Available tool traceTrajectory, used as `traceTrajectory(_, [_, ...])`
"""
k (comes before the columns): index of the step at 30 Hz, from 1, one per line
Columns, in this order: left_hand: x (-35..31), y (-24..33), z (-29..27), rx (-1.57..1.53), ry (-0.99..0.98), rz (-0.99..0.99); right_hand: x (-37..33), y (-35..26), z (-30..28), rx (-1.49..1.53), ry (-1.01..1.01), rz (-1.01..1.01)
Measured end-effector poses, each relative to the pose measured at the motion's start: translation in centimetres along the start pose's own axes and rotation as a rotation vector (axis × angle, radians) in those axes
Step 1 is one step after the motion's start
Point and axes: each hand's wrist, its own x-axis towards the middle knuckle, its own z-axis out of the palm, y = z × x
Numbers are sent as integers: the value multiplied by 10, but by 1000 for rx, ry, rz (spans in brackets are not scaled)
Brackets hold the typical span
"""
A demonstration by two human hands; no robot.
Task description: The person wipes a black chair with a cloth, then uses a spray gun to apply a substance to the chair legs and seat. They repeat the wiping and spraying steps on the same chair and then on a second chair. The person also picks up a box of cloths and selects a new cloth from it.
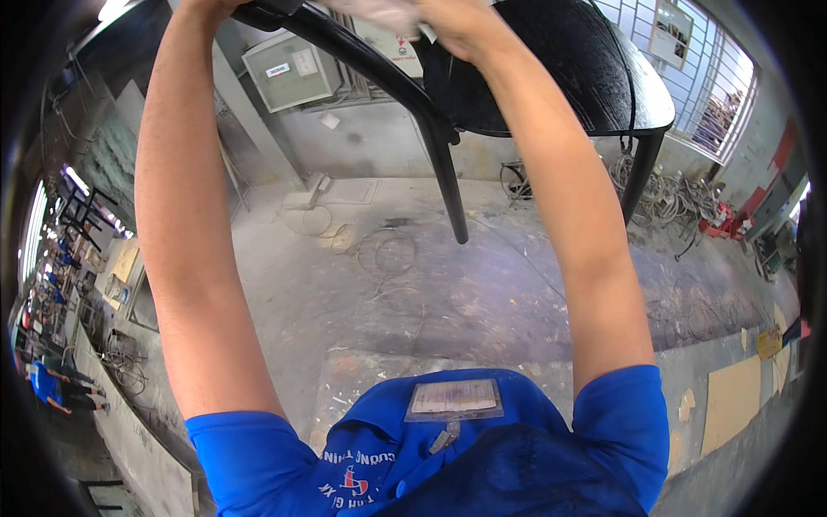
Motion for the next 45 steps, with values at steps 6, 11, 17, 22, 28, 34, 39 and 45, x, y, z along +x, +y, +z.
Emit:
traceTrajectory(6, [9, -12, 19, 21, 159, 180, -104, 31, -98, -310, 876, -252])
traceTrajectory(11, [30, -30, 25, -105, 331, 207, -75, 86, -133, -1171, 475, -186])
traceTrajectory(17, [56, -75, 45, 185, 714, 88, 45, 127, -149, -1591, 161, -559])
traceTrajectory(22, [59, -121, 47, 151, 923, 174, 117, 146, -88, -1311, 190, -807])
traceTrajectory(28, [53, -139, 25, 126, 983, 231, 166, 137, 1, -1139, -21, -1085])
traceTrajectory(34, [44, -144, 34, 129, 1058, 176, 182, 190, -42, -860, 488, -636])
traceTrajectory(39, [60, -141, 51, 19, 1137, 260, 224, 233, -109, 116, 70, -146])
traceTrajectory(45, [82, -148, 77, -35, 1199, 289, 105, 228, -83, 146, 897, 100])
